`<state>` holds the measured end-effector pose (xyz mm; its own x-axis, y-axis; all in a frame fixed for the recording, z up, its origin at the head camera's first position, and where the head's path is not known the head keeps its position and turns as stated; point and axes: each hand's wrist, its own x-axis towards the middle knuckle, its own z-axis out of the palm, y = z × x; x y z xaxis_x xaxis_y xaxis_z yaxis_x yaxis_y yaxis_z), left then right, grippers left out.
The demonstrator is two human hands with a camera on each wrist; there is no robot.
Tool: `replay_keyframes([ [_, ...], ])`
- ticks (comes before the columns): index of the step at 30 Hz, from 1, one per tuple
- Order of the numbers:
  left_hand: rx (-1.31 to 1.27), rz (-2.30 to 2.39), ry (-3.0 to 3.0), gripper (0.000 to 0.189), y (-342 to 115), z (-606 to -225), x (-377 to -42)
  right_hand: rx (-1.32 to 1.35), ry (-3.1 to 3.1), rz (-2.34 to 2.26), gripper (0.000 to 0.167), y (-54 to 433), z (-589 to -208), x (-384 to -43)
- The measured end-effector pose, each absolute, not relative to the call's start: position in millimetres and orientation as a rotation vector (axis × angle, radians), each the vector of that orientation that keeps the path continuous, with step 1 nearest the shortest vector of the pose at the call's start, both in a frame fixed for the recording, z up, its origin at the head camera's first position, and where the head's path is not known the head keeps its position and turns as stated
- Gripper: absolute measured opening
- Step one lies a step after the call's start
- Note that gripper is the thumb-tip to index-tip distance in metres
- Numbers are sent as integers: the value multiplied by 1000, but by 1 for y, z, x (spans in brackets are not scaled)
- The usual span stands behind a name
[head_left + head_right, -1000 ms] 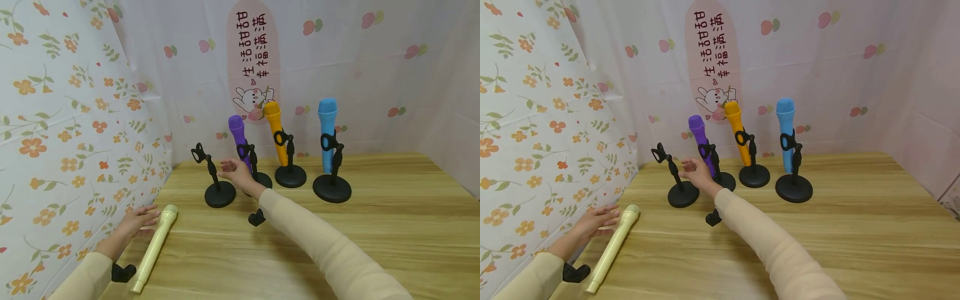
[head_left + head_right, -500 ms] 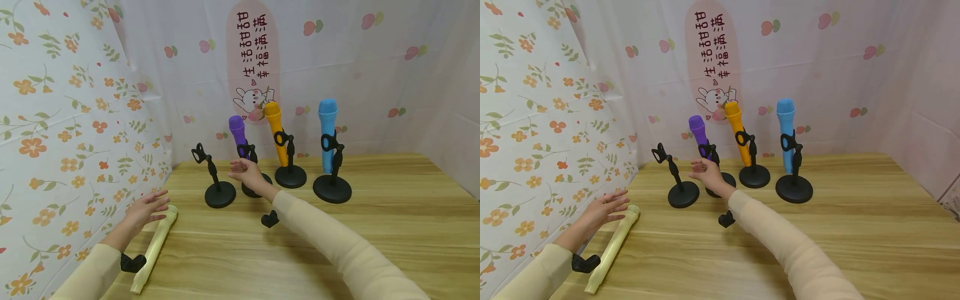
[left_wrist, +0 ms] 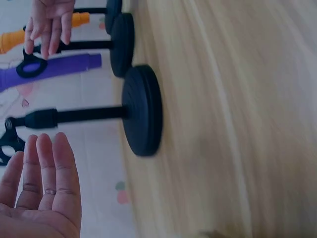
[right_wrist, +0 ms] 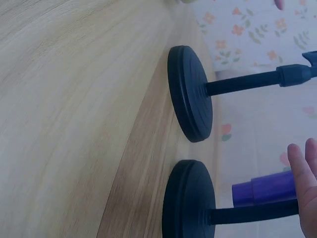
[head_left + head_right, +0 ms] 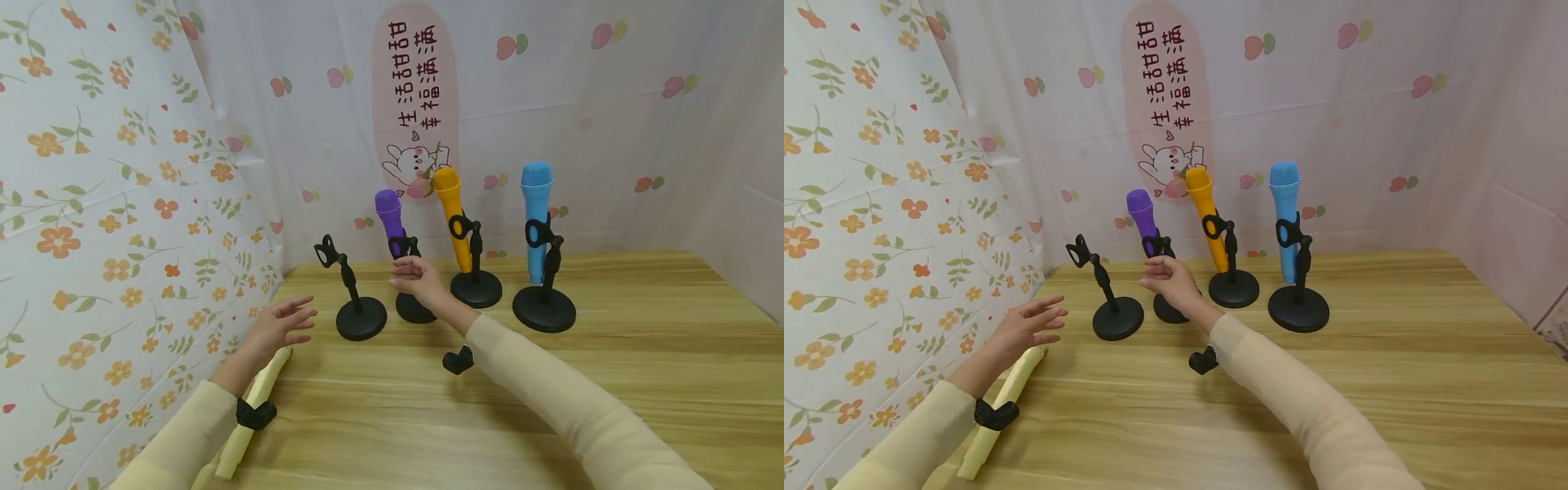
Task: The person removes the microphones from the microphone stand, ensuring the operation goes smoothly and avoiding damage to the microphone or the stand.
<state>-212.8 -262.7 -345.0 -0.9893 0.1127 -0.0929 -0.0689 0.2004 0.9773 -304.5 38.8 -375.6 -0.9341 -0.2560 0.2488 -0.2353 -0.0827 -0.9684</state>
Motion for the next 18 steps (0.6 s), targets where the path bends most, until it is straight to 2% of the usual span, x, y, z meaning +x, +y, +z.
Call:
replay_keyframes([
  [18,233,2085,2281,49,-191,-340,-238,-531,2272,-2162,44,82,-381,-296],
])
